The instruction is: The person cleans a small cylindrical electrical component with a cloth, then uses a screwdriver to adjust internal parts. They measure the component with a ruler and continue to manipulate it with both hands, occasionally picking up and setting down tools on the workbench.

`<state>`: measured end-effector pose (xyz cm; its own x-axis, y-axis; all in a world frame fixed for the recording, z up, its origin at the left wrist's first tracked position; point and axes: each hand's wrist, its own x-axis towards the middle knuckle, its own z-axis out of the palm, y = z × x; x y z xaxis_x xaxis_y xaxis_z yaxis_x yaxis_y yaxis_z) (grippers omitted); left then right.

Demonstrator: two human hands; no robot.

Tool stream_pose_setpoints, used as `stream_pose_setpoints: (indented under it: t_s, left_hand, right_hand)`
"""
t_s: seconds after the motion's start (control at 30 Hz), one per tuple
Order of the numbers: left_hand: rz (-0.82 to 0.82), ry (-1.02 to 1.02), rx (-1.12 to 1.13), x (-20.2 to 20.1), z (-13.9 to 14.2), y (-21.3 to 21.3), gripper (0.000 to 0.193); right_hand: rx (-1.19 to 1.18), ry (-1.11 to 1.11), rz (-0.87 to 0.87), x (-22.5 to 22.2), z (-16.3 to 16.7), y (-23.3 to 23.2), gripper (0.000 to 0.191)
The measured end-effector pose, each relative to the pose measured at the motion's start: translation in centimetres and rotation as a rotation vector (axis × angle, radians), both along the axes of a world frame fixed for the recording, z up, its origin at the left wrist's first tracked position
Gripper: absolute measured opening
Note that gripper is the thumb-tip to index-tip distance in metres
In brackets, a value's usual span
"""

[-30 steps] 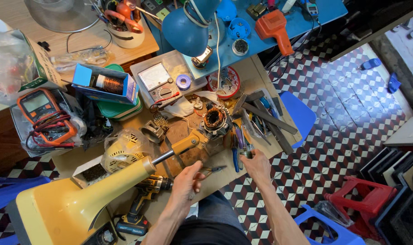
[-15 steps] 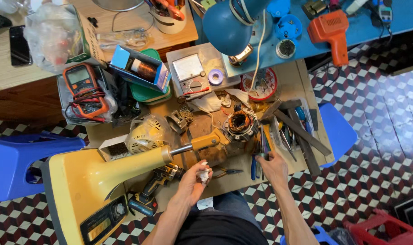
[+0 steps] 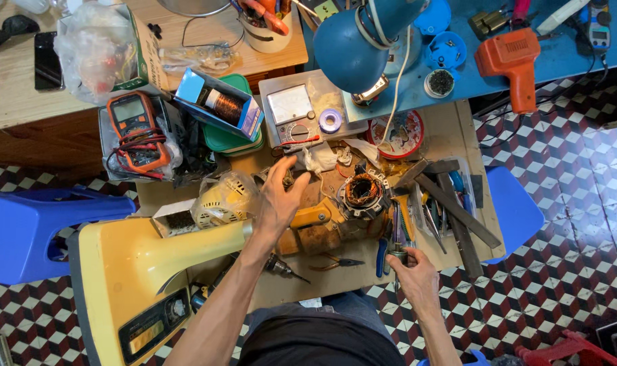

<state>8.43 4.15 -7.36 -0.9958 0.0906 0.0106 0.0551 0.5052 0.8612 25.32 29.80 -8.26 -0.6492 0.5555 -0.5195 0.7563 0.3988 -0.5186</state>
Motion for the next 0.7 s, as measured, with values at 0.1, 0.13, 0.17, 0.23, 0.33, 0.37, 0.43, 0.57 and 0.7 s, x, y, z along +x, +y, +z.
stream_pose_setpoints:
  t_s: [0.1, 0.13, 0.17, 0.23, 0.33, 0.37, 0.43, 0.57, 0.7]
  left_hand:
    - [-0.192, -0.194, -0.065, 2.4, -0.6, 0.4, 0.069]
    - [-0.253, -0.199, -0.156, 2.9, -0.8, 1.1, 0.075]
    - [-0.309, -0.204, -0.248, 3.2, -0.9, 1.7, 0.081]
    - [-0.374, -0.233, -0.278, 2.6, -1.2, 3.2, 0.093]
    - [-0.410, -0.244, -0.228, 1.3, -0.7, 5.3, 0.105]
    - [-0.411, -0.241, -0.196, 0.8, -0.5, 5.9, 0.107]
    - [-0.382, -0.315, -0.187, 0.1, -0.2, 6.7, 0.107]
    - [-0.370, -0.441, -0.302, 0.1, 0.4, 7.0, 0.110]
    - [-0.305, -0.344, -0.218, 0.3, 0.1, 7.2, 0.115]
  right_hand:
    - [-0.052, 0.019, -0.047, 0.8, 0.1, 0.2, 0.066]
    - [-0.056, 0.008, -0.050, 1.0, 0.1, 0.2, 0.065]
    - [-0.061, -0.003, -0.049, 1.2, 0.1, 0.3, 0.064]
    - [-0.082, 0.001, -0.058, 1.6, 0.1, 0.3, 0.063]
    - [-0.113, 0.020, -0.062, 1.8, 0.3, 0.3, 0.065]
    - [-0.125, 0.030, -0.061, 1.8, 0.3, 0.3, 0.066]
    - [-0.176, -0.028, -0.112, 1.7, 0.4, 0.2, 0.065]
    - [-0.124, -0.061, -0.062, 0.9, 0.2, 0.1, 0.065]
    - [-0.122, -0.079, -0.038, -0.5, -0.5, 0.1, 0.064]
